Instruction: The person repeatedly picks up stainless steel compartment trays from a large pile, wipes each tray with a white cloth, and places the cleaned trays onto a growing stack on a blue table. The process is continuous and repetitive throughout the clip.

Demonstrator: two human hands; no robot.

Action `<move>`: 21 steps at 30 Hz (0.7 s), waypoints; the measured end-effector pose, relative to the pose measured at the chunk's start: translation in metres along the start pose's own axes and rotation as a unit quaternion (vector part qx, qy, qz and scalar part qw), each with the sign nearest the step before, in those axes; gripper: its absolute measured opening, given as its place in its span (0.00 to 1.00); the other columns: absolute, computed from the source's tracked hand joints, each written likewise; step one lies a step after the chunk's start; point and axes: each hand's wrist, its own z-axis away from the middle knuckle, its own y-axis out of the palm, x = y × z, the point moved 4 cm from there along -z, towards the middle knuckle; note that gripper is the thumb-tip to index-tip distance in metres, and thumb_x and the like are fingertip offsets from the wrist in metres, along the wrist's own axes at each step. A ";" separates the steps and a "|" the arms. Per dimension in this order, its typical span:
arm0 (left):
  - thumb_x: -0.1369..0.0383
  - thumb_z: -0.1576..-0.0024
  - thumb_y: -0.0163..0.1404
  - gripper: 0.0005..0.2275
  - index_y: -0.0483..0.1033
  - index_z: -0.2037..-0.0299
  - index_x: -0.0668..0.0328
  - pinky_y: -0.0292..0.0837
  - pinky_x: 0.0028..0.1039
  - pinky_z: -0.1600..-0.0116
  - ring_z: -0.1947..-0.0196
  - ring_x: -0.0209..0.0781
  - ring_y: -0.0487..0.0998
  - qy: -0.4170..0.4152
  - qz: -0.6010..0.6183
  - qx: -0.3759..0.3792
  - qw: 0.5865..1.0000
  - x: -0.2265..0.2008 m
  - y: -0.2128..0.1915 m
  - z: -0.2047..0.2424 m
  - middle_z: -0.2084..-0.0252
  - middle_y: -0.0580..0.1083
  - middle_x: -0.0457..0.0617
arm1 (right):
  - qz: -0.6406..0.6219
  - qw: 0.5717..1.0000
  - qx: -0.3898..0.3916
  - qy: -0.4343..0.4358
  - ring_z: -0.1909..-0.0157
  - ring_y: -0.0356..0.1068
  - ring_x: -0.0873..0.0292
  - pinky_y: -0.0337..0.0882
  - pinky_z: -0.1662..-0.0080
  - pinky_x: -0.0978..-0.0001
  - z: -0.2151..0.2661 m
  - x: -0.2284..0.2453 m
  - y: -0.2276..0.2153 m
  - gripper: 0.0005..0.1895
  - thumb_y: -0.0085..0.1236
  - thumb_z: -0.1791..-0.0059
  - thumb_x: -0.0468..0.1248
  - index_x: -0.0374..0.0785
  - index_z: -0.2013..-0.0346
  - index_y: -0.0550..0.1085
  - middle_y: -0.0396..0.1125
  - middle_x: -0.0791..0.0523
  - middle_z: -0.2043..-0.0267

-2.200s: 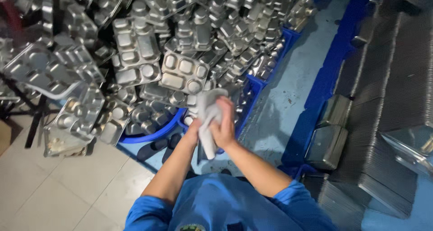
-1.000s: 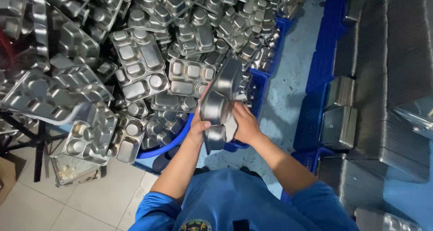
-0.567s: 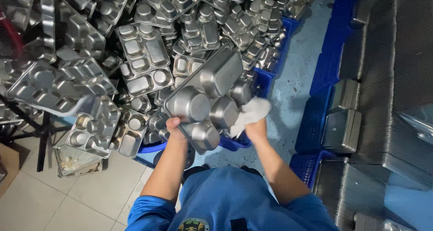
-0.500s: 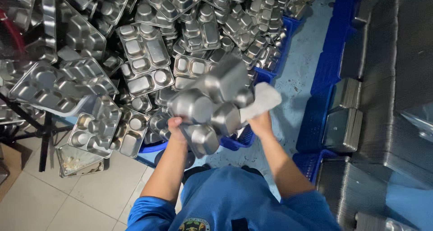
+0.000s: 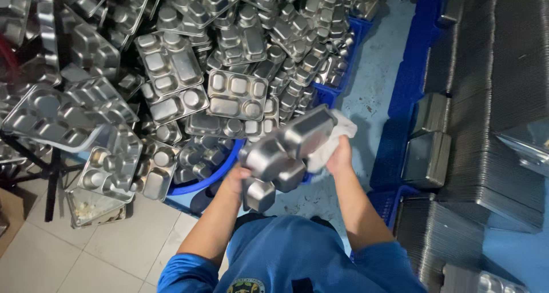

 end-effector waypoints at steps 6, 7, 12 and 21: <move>0.51 0.61 0.61 0.56 0.49 0.20 0.66 0.41 0.33 0.19 0.20 0.50 0.54 -0.003 -0.421 0.058 0.905 0.033 0.088 -0.064 0.20 0.56 0.59 | 0.378 0.912 -0.060 -0.151 0.35 0.56 0.60 0.62 0.39 0.65 0.070 0.012 0.035 0.32 0.49 0.47 0.40 0.45 0.28 0.55 0.52 0.64 0.28; 0.50 0.60 0.60 0.56 0.48 0.20 0.67 0.41 0.33 0.19 0.20 0.50 0.55 -0.008 -0.391 0.063 0.918 0.041 0.097 -0.068 0.21 0.56 0.59 | 0.388 0.901 -0.040 -0.192 0.33 0.57 0.59 0.60 0.37 0.65 0.074 0.025 0.038 0.35 0.49 0.49 0.37 0.44 0.28 0.54 0.53 0.61 0.29; 0.51 0.59 0.61 0.53 0.50 0.23 0.69 0.46 0.36 0.21 0.24 0.52 0.59 -0.009 -0.114 0.038 0.993 0.077 0.106 -0.080 0.25 0.59 0.61 | 0.309 0.940 -0.117 -0.090 0.49 0.74 0.53 0.75 0.48 0.59 0.016 0.145 -0.006 0.25 0.53 0.50 0.45 0.36 0.41 0.71 0.71 0.50 0.47; 0.56 0.59 0.60 0.47 0.57 0.28 0.69 0.59 0.44 0.28 0.33 0.58 0.67 0.096 0.218 -0.112 0.965 0.126 0.087 -0.096 0.32 0.66 0.63 | 0.163 0.979 -0.098 0.072 0.48 0.76 0.51 0.78 0.48 0.54 0.053 0.198 -0.017 0.30 0.45 0.45 0.57 0.37 0.40 0.71 0.73 0.51 0.46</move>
